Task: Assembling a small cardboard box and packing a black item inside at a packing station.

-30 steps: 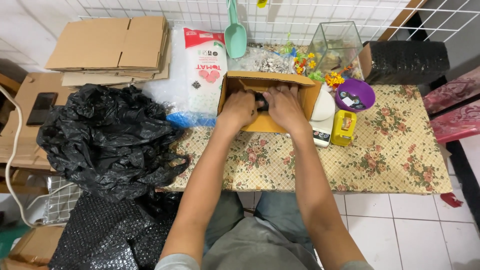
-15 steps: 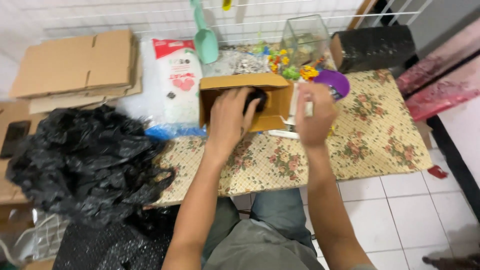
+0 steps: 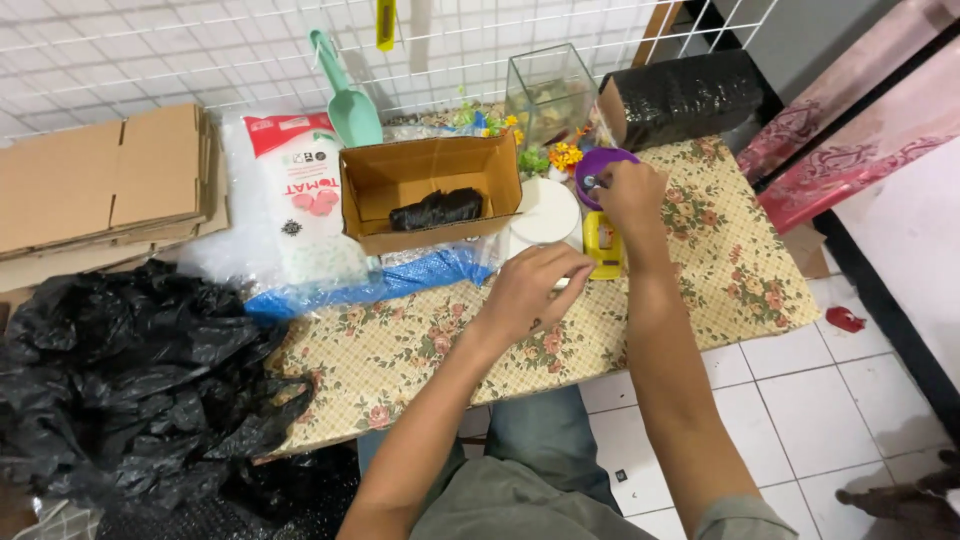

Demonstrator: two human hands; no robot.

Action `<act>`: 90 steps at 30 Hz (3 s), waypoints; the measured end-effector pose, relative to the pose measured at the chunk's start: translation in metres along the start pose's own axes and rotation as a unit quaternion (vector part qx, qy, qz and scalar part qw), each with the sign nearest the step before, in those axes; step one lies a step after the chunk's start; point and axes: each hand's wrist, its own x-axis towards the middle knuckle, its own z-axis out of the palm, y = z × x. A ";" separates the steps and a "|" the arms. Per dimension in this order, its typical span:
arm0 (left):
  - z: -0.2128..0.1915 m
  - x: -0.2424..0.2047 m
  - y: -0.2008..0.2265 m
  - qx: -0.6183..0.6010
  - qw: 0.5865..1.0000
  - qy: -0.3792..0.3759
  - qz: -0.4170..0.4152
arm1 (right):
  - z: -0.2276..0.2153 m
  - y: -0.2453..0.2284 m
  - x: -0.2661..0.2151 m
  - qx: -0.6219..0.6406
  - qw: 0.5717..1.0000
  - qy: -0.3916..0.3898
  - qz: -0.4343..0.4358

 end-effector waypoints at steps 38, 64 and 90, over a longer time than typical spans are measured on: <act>-0.090 -0.008 0.022 -0.169 0.930 0.253 -0.206 | -0.152 -0.166 -0.147 0.518 0.737 0.279 -0.332; -0.114 -0.027 -0.013 0.272 0.936 0.212 -0.068 | -0.162 -0.187 -0.141 0.509 0.802 0.103 -0.295; -0.136 -0.004 0.005 0.143 0.939 0.031 -0.311 | -0.150 -0.199 -0.145 0.478 0.844 0.015 -0.242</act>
